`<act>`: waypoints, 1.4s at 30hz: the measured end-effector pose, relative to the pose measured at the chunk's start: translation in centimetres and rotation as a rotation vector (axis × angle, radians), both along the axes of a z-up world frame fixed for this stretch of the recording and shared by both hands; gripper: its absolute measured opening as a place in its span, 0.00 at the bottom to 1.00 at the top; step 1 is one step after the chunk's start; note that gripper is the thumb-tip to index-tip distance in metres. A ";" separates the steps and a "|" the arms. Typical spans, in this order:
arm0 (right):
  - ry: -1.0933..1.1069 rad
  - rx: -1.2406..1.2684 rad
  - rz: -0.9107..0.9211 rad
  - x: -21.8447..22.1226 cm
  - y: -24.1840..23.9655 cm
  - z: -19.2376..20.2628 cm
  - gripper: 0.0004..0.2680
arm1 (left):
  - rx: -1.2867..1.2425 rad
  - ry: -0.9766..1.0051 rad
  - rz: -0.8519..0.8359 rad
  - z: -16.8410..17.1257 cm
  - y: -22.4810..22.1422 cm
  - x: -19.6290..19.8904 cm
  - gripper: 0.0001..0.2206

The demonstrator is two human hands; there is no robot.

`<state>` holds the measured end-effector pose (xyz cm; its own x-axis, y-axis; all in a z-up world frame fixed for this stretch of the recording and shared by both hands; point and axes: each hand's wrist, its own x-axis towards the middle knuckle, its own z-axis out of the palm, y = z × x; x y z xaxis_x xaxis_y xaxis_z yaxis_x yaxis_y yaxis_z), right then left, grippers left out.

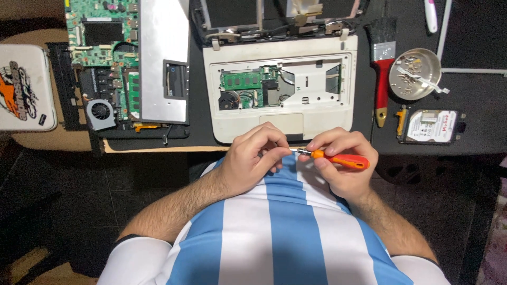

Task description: The person is disassembling a laptop by removing internal screws with a precision screwdriver and extracting the hard drive.

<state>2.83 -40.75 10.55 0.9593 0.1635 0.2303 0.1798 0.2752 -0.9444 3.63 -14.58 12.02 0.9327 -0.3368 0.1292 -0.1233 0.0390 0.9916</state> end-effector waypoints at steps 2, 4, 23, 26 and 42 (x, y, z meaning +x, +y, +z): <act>-0.008 0.020 0.021 0.0 -0.1 0.0 0.09 | 0.006 0.009 0.001 0.2 -0.4 0.0 0.04; -0.001 0.024 0.018 0.1 -0.1 0.1 0.09 | -0.008 0.039 -0.020 0.6 -0.4 0.1 0.04; -0.102 -0.216 -0.555 1.9 -12.6 -0.6 0.29 | 0.547 -0.525 -0.220 3.1 -11.0 8.8 0.04; 0.142 -0.635 -0.595 3.5 -17.0 2.3 0.23 | 0.746 -0.726 -0.332 1.3 -12.6 11.4 0.02; -0.155 -1.492 -0.255 11.7 -26.9 4.0 0.15 | 1.161 -0.838 -0.329 0.1 -16.1 15.5 0.11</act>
<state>14.54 -67.61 14.57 0.9796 0.1696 0.1077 0.1942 -0.9370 -0.2903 19.14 -30.71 12.08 0.5857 -0.8048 0.0963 -0.8090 -0.5732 0.1300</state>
